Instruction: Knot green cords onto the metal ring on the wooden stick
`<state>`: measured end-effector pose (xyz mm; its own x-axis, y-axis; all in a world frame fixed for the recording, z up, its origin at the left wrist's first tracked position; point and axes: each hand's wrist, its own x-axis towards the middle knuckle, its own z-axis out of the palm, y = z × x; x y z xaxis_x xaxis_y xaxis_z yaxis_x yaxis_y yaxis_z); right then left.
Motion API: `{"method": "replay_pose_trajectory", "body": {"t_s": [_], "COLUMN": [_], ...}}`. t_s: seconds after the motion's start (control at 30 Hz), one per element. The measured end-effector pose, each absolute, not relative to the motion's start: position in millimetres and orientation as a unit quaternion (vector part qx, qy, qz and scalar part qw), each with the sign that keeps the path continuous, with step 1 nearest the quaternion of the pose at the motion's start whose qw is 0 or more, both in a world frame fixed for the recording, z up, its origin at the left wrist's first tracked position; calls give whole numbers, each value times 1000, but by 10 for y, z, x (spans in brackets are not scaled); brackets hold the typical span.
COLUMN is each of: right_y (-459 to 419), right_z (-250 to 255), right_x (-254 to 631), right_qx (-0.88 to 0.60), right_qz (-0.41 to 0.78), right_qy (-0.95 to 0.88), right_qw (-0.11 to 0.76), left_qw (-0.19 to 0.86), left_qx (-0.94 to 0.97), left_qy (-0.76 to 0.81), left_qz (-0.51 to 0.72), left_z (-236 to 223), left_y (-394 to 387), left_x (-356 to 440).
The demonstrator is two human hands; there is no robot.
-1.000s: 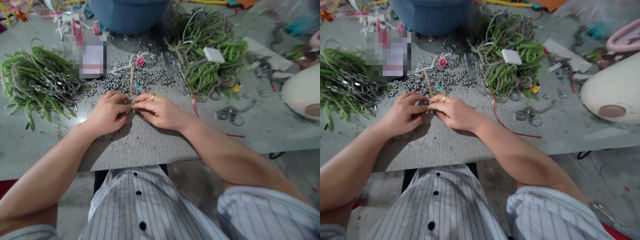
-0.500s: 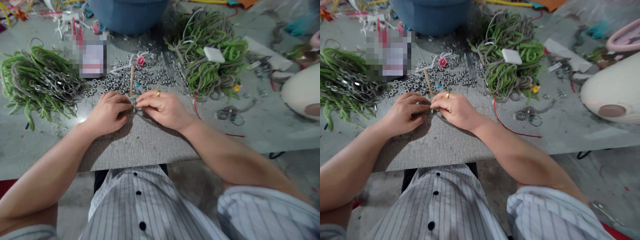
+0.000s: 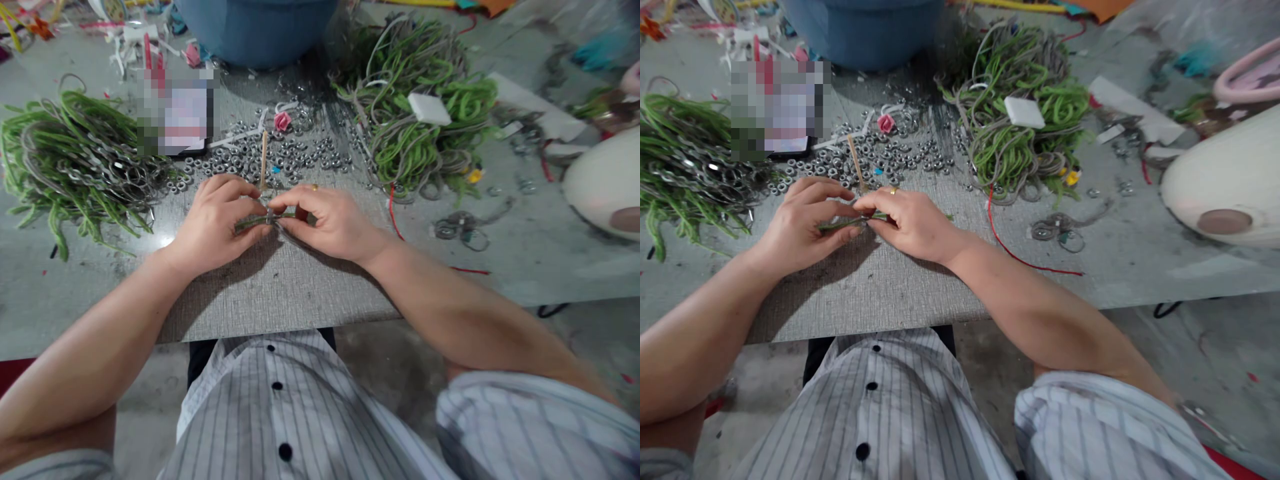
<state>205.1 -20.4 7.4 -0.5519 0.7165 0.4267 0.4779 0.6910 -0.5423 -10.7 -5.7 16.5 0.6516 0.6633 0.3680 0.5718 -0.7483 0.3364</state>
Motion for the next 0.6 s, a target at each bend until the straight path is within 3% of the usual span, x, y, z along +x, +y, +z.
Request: {"method": "replay_pose_trajectory", "body": {"t_s": [0.3, 0.6], "right_y": [-234, -231], "right_z": [85, 44], "right_x": [2042, 2038], "right_qx": [-332, -318], "right_qz": [214, 247], "right_qy": [-876, -864], "right_qw": [279, 301], "left_qw": [98, 54], "left_qx": [907, 909], "left_qy": [315, 279], "left_qz": [261, 306], "left_z": [119, 55], "left_y": [-64, -38], "left_x": [-85, -94]}}
